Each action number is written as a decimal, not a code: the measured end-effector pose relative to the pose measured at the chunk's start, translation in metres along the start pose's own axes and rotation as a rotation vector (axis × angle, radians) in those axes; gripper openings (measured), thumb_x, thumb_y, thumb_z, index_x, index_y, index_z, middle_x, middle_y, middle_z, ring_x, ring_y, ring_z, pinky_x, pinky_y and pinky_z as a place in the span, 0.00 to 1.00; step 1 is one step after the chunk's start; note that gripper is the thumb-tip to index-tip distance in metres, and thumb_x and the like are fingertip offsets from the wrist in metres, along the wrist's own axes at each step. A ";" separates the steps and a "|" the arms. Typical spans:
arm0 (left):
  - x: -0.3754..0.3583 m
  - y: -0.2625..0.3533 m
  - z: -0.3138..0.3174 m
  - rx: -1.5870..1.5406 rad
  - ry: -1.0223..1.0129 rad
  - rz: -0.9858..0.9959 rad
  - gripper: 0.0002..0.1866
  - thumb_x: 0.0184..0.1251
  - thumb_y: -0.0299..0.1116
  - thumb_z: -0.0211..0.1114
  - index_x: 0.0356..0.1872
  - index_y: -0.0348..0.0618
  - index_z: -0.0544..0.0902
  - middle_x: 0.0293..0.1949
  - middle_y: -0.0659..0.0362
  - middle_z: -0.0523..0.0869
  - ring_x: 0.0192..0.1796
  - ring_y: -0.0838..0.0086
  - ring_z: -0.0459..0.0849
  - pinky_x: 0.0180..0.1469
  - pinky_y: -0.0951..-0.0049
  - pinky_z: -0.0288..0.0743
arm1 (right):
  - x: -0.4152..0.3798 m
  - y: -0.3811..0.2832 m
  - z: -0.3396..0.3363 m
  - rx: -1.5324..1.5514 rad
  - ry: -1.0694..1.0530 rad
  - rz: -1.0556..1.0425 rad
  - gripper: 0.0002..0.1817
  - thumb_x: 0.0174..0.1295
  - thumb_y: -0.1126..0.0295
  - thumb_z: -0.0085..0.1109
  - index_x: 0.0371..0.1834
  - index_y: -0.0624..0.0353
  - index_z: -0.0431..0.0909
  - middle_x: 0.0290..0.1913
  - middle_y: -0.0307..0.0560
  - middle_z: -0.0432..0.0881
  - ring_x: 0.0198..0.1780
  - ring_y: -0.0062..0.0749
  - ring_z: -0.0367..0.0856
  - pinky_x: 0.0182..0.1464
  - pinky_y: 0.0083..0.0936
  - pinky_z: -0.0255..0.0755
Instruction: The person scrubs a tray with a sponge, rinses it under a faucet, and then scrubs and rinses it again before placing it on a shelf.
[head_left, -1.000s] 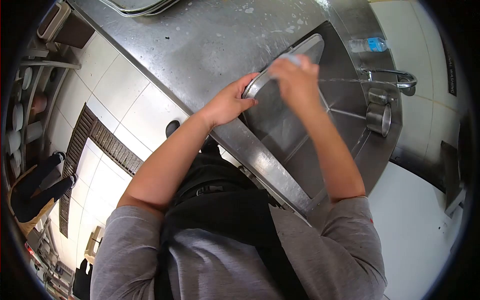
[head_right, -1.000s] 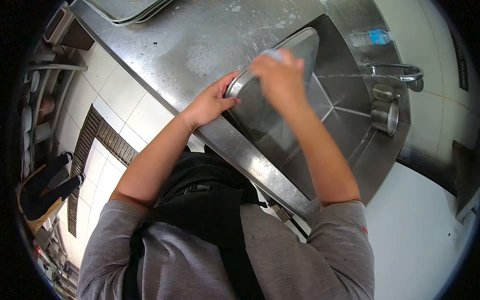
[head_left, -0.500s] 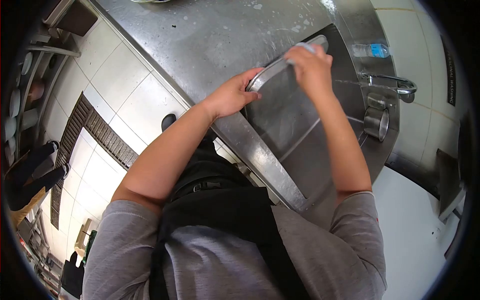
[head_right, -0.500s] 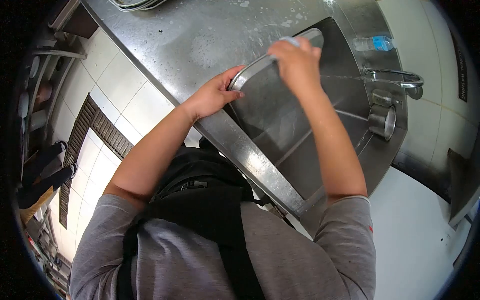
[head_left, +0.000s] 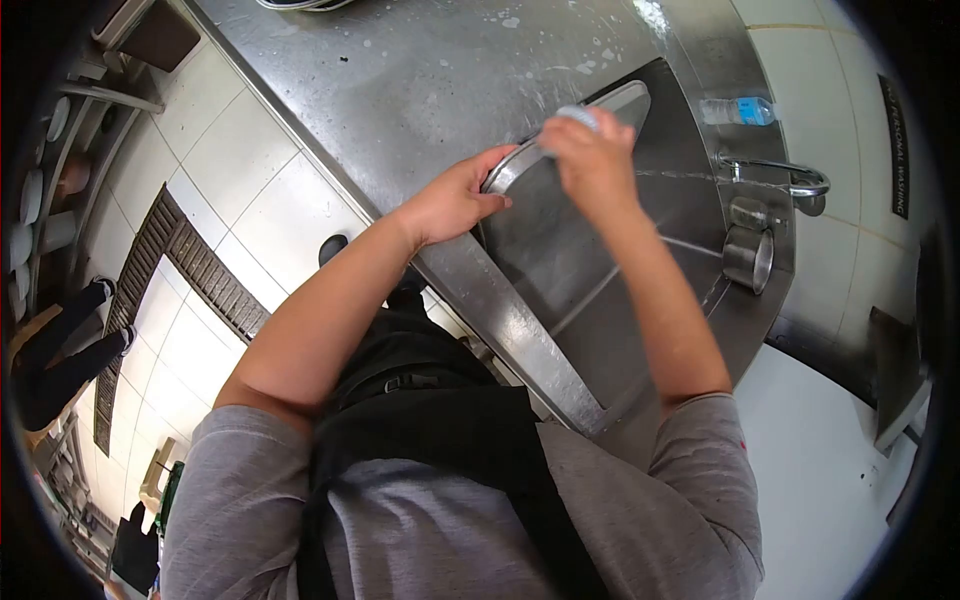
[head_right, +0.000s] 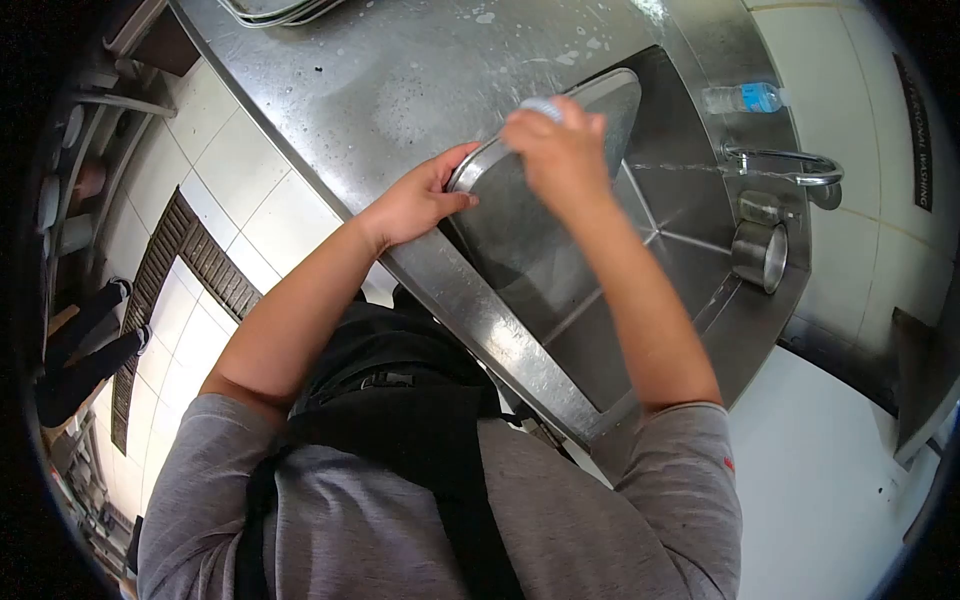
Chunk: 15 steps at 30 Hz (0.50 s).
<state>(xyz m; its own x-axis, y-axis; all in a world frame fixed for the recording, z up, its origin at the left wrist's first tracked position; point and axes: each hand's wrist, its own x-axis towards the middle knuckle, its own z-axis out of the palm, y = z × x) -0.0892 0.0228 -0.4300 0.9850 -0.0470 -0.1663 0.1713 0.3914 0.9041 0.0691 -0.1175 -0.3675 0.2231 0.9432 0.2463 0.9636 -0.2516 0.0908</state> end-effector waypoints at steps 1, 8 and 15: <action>-0.002 -0.001 0.001 0.002 -0.002 -0.007 0.35 0.67 0.19 0.59 0.75 0.40 0.58 0.62 0.59 0.77 0.62 0.77 0.74 0.66 0.76 0.65 | -0.002 0.018 0.002 0.005 0.000 0.007 0.13 0.55 0.75 0.59 0.39 0.42 0.84 0.48 0.27 0.85 0.55 0.43 0.75 0.48 0.47 0.64; 0.002 -0.004 0.001 -0.014 0.026 -0.014 0.35 0.67 0.19 0.59 0.75 0.40 0.59 0.62 0.59 0.76 0.63 0.77 0.73 0.67 0.76 0.64 | -0.004 -0.002 0.007 -0.025 0.030 0.133 0.12 0.57 0.74 0.58 0.40 0.40 0.84 0.46 0.29 0.85 0.55 0.42 0.75 0.51 0.45 0.65; 0.010 0.016 0.020 -0.196 -0.079 -0.227 0.22 0.74 0.30 0.59 0.66 0.43 0.69 0.54 0.64 0.79 0.55 0.82 0.77 0.58 0.72 0.73 | -0.032 0.101 0.006 0.611 0.116 0.877 0.07 0.63 0.73 0.60 0.42 0.48 0.82 0.37 0.36 0.83 0.39 0.29 0.77 0.39 0.28 0.71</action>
<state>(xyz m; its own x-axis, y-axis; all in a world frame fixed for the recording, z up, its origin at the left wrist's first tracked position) -0.0760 0.0104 -0.4096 0.9219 -0.2222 -0.3172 0.3873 0.5323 0.7528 0.1604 -0.1717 -0.3717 0.8880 0.4520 0.0843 0.3922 -0.6491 -0.6517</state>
